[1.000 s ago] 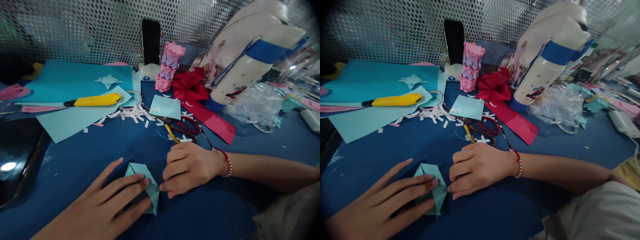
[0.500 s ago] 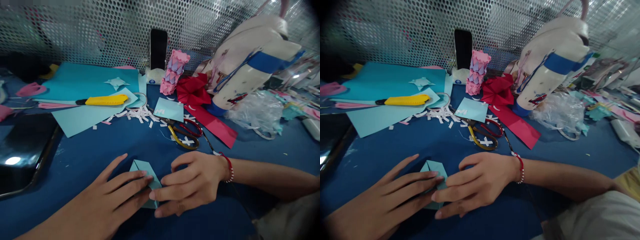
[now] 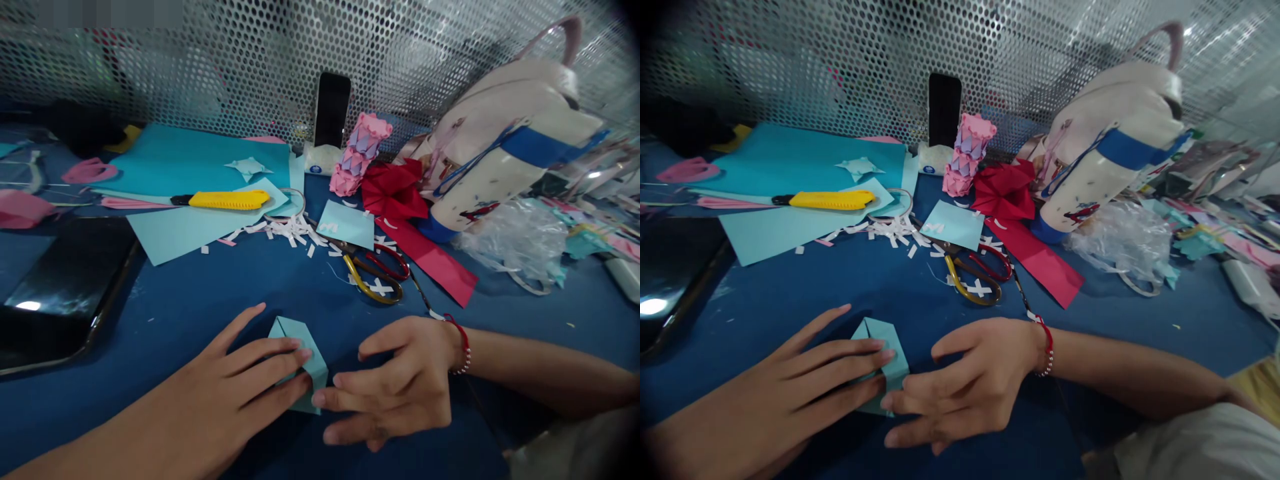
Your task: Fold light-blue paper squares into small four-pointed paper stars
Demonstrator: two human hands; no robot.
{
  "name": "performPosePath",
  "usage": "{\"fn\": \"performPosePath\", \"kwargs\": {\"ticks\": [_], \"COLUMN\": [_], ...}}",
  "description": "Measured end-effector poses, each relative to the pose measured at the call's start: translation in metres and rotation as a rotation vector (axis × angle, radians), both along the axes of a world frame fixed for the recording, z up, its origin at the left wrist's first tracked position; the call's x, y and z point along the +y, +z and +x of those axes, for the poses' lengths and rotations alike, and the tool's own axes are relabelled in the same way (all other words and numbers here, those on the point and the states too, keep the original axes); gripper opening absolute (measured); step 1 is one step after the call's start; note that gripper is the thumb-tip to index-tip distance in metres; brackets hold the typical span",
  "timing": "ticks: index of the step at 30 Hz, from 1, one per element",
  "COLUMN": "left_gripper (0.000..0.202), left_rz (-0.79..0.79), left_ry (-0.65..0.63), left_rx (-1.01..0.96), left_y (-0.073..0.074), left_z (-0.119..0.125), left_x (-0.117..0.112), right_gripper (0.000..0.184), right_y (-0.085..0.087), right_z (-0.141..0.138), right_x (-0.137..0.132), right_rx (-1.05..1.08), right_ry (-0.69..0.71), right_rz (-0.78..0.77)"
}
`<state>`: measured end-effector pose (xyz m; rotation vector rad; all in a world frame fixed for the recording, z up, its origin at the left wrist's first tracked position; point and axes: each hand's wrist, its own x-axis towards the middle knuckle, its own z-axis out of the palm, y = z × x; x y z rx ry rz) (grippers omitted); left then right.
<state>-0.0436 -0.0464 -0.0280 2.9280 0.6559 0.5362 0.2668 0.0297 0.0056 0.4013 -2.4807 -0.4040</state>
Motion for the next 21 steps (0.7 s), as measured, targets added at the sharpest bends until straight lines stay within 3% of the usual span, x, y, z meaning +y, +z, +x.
{"fn": "performPosePath", "kwargs": {"ticks": [10, 17, 21], "left_gripper": [0.031, 0.046, 0.043], "left_rz": [0.045, 0.012, 0.03], "left_ry": [-0.009, -0.006, -0.016], "left_rx": [0.026, 0.033, 0.009], "left_y": [-0.0044, -0.0028, -0.0001], "left_z": [-0.0034, -0.0051, -0.0033], "left_x": [-0.002, -0.003, -0.0003], "right_gripper": [0.037, 0.037, 0.037], "right_y": [-0.0019, -0.0036, -0.0052], "right_z": [-0.0009, -0.0007, 0.0009], "right_x": [0.0022, 0.0009, 0.0012], "right_rx": [-0.063, -0.069, -0.092], "right_ry": [-0.09, -0.124, -0.172], "right_rz": [-0.131, -0.237, -0.277]}}
